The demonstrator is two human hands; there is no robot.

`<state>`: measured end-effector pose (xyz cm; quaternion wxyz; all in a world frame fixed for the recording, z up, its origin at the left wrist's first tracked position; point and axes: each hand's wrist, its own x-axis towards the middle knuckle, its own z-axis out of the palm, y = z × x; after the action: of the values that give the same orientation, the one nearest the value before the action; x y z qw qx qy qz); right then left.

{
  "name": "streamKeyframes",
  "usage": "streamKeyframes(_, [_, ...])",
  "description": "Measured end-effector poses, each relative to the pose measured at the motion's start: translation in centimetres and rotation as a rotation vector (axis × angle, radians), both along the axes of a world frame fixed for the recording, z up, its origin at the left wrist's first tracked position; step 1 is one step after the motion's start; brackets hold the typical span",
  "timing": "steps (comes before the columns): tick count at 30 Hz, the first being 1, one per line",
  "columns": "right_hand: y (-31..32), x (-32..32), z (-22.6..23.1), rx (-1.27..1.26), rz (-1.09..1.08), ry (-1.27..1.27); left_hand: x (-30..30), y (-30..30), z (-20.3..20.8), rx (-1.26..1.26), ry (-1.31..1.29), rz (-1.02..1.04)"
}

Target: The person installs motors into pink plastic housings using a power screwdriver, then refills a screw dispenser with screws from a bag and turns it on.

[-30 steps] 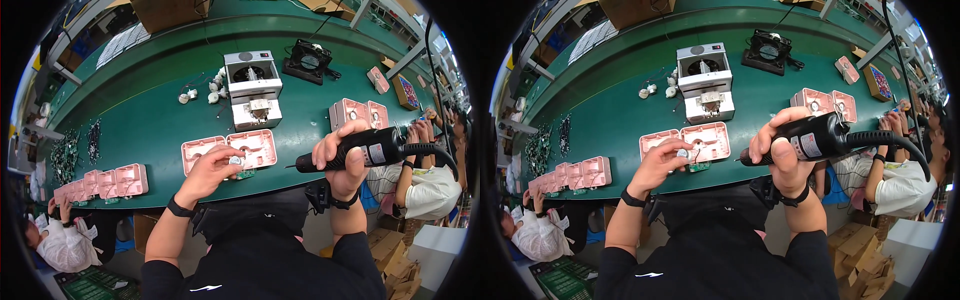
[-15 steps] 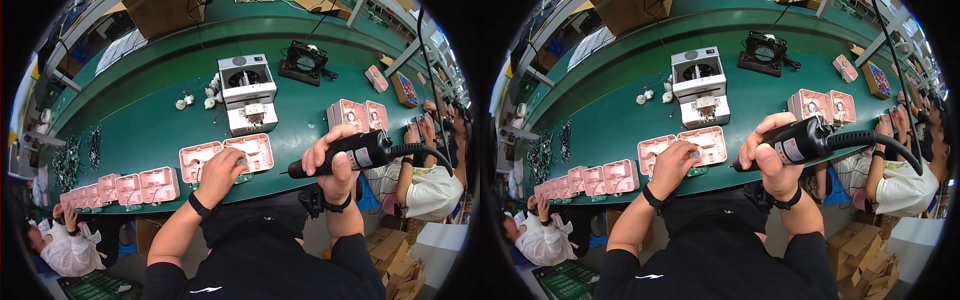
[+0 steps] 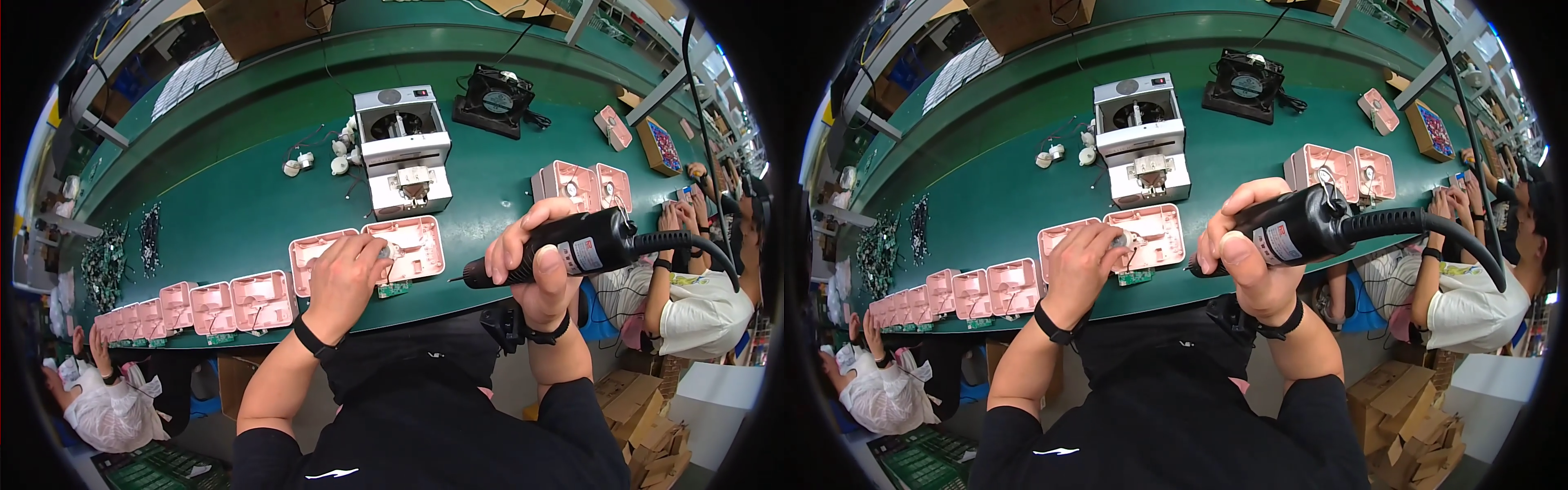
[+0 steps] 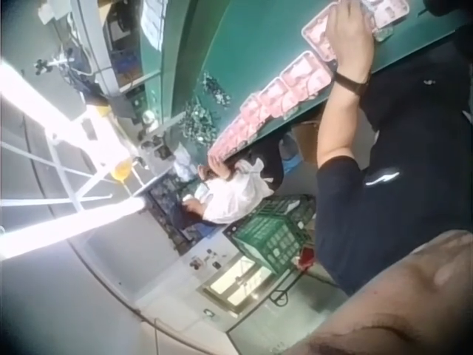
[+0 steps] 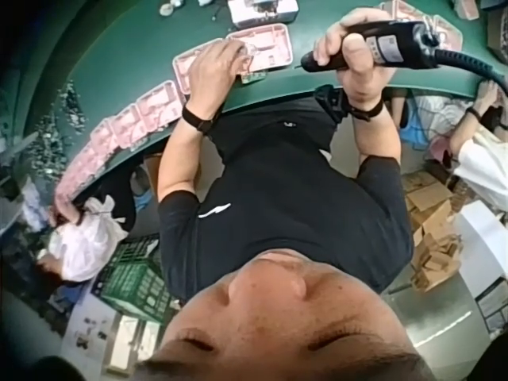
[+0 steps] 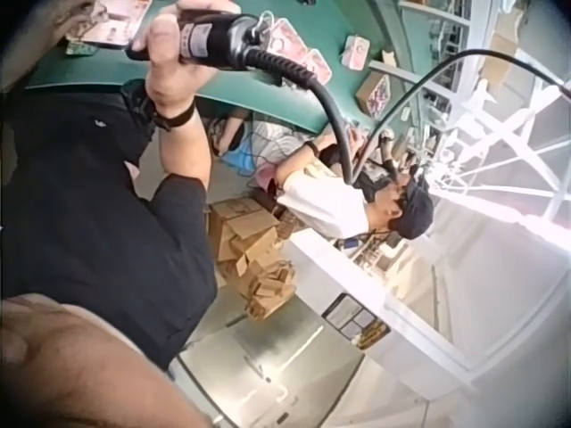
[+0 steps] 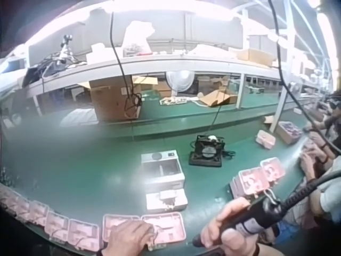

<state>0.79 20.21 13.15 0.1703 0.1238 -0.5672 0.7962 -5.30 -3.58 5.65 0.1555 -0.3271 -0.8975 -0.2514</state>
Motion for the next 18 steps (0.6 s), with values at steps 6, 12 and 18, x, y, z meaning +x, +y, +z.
streamKeyframes(6, [0.2, 0.0, 0.0, -0.005, -0.004, -0.009, -0.8, 0.7, 1.0, -0.046, 0.034, -0.011])
streamKeyframes(12, [0.6, 0.4, -0.4, -0.013, -0.013, -0.019, -0.5, 0.9, -0.6, -0.100, -0.004, -0.106])
streamKeyframes(18, [0.5, 0.5, -0.5, -0.015, -0.005, -0.034, -0.4, 1.3, -1.7, -0.091, -0.044, -0.089])
